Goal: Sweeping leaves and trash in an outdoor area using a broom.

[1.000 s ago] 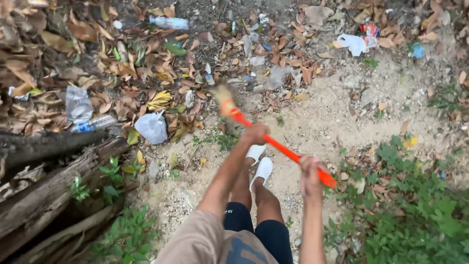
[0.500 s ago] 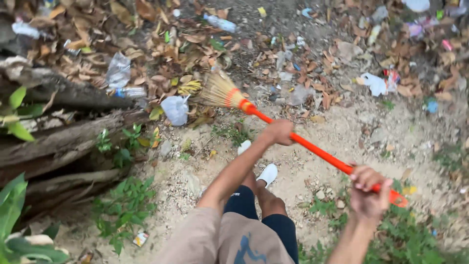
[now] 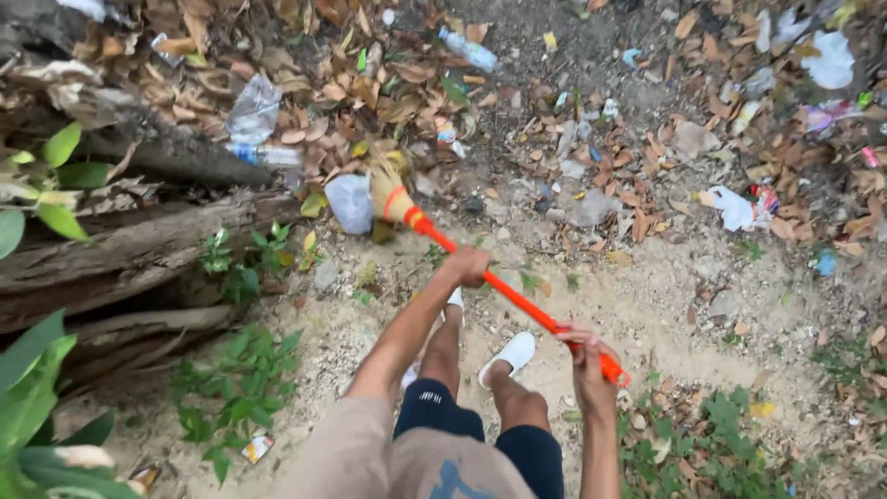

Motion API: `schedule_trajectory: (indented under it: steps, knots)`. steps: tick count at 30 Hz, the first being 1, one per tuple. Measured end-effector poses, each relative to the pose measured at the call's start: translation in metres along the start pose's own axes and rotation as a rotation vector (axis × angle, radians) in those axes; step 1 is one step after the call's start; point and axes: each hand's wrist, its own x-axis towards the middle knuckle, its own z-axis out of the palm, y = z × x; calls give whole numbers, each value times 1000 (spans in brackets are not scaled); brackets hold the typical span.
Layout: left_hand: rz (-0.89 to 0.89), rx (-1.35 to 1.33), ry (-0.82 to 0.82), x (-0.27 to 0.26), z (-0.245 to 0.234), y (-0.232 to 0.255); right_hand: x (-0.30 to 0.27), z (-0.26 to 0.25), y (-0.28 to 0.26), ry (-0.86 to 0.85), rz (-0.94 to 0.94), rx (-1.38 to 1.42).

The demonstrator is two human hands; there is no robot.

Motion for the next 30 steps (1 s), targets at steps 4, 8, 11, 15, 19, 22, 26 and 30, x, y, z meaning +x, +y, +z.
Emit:
schedule_trajectory:
  steps: [4, 8, 11, 15, 19, 22, 26, 30]
  knots:
    - [28, -42, 38, 9, -78, 28, 16, -33, -17, 158, 23, 133]
    - [143, -225, 126, 8, -175, 116, 11, -91, -81, -23, -341, 508]
    - [122, -342, 141, 25, -197, 143, 10, -26, -161, 43, -419, 228]
    - [233, -378, 107, 65, -143, 79, 40, 32, -95, 152, -314, -221]
    - [222, -55, -73, 72, -99, -51, 69, 106, -23, 172, -102, -131]
    - [180, 115, -53, 46, -94, -76, 61, 98, 3, 266, 10, 174]
    - [104, 111, 63, 33, -130, -63, 58, 24, 46, 293, -40, 486]
    - [170, -16, 124, 19, -201, 11, 48, -3, -43, 250, -158, 324]
